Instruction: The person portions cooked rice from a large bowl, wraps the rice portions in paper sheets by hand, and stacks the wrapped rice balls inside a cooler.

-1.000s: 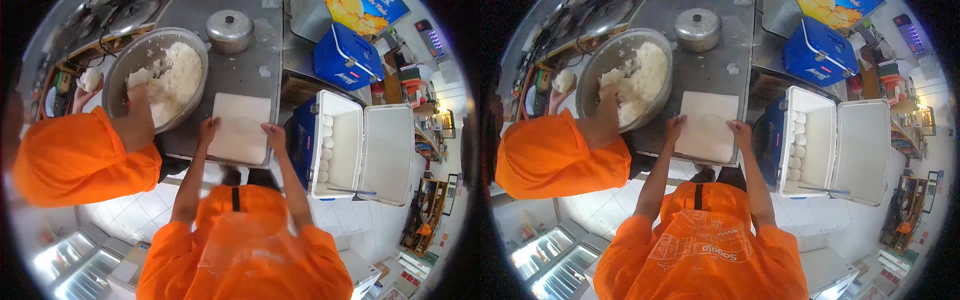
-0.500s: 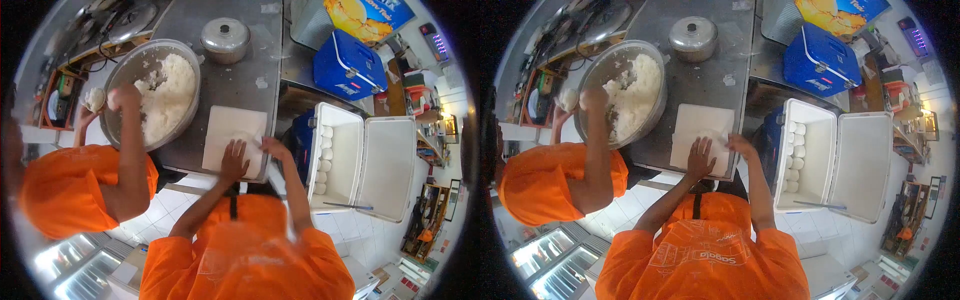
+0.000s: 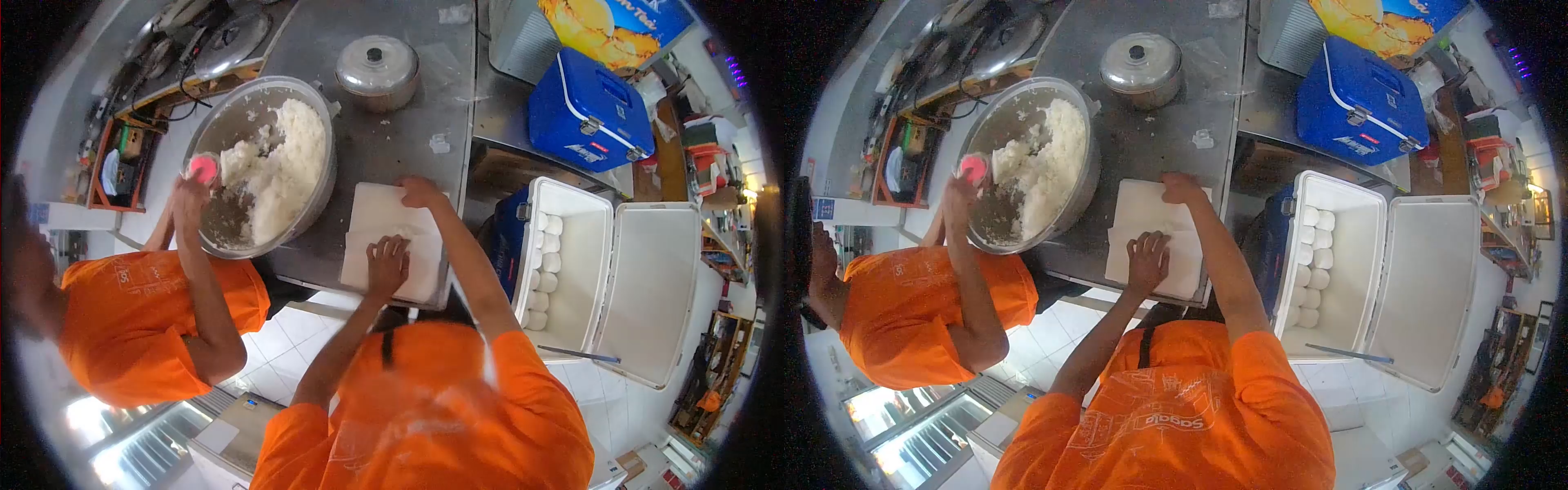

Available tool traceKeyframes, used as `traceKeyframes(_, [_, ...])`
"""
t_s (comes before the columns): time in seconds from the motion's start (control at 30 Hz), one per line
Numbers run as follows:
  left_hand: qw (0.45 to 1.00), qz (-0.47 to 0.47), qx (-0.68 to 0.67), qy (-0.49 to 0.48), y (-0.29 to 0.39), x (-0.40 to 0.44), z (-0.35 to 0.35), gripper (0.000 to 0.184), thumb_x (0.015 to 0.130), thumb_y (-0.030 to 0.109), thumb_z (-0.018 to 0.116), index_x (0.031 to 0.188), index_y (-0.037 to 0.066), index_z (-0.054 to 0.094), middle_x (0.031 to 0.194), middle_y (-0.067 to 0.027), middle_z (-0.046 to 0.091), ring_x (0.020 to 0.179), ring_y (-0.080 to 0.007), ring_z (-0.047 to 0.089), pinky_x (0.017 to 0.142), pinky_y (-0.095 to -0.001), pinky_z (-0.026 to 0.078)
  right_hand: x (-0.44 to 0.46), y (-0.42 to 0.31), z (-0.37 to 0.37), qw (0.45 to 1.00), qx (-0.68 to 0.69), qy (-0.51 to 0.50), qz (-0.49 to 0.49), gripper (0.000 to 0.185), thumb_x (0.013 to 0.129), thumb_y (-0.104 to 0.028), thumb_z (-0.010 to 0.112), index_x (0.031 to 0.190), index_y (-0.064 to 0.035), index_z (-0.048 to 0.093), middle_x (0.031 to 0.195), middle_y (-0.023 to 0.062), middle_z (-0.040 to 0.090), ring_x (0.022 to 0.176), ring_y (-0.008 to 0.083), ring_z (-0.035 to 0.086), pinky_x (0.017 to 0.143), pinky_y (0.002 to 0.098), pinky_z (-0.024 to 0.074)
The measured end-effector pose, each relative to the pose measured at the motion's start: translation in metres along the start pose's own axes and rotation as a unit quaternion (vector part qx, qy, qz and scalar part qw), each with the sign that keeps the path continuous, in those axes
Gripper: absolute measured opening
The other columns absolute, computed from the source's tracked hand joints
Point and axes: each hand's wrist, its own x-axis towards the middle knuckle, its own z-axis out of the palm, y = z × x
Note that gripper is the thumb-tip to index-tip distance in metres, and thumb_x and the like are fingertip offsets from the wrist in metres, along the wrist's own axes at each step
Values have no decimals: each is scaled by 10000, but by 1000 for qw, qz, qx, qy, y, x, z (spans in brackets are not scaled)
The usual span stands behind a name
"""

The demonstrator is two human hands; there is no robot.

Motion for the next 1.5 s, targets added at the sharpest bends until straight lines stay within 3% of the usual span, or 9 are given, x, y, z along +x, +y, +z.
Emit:
traceKeyframes(0.6, [962,-206,11,179,-87,-4,-47,311,668,85,686,970,142,640,1090,-57,600,1171,-295,490,981,-511,316,-181,-71,73,950,-52,296,-78,336,793,-97,573,1123,-75,639,1127,65,583,1090,247,519,950,381,441])
traceKeyframes(0.7, [965,47,-198,168,-35,0,-39,254,747,83,667,1000,76,644,1027,-74,627,1027,-271,579,914,-455,417,-183,-74,78,935,27,345,-79,334,786,-88,615,1118,-49,630,1034,82,623,974,283,582,871,390,491])
traceKeyframes(0.9, [884,-182,-420,-96,-110,24,37,215,827,126,671,1007,17,624,894,-138,662,752,-261,657,642,-317,520,-136,3,102,767,571,271,112,171,785,-83,694,946,-38,655,744,98,640,687,251,632,651,324,519])
traceKeyframes(0.97, [911,-177,-338,-158,-113,35,26,288,764,155,750,992,22,635,902,-128,656,829,-266,647,744,-327,514,-136,-12,67,926,204,281,151,175,726,-92,754,827,-21,630,742,104,622,756,267,630,700,350,511])
traceKeyframes(1.03, [993,2,-116,36,-92,48,-1,303,766,174,746,1018,46,635,952,-122,647,921,-269,626,832,-350,488,-134,-29,46,906,138,392,73,201,709,-84,761,797,-14,594,738,111,590,846,285,614,763,382,492])
traceKeyframes(1.1, [997,64,-36,-38,-99,47,8,325,780,197,716,1057,54,625,1033,-134,623,1005,-288,588,914,-390,444,-126,-10,56,981,117,156,14,233,714,-88,738,877,-17,589,838,129,579,942,317,581,827,409,467])
traceKeyframes(1.17, [980,73,-37,-181,-110,35,26,344,793,214,689,1088,53,616,1096,-147,602,1060,-308,556,967,-422,407,-128,4,75,976,100,190,-34,199,737,-80,703,893,-34,590,904,129,588,968,309,576,838,415,468])
traceKeyframes(1.37, [978,192,-46,64,-104,-19,18,260,849,184,626,1063,40,660,1077,-126,640,1053,-297,581,938,-420,448,-165,-2,79,928,95,307,-188,170,795,-39,612,964,-43,624,1021,133,617,959,314,584,852,413,462])
traceKeyframes(1.5, [969,54,-194,-141,-118,37,18,184,816,204,672,916,50,692,987,-117,679,955,-310,619,829,-388,503,-130,11,80,974,110,191,-49,157,766,-93,654,917,-62,681,888,117,670,820,274,652,744,363,512])
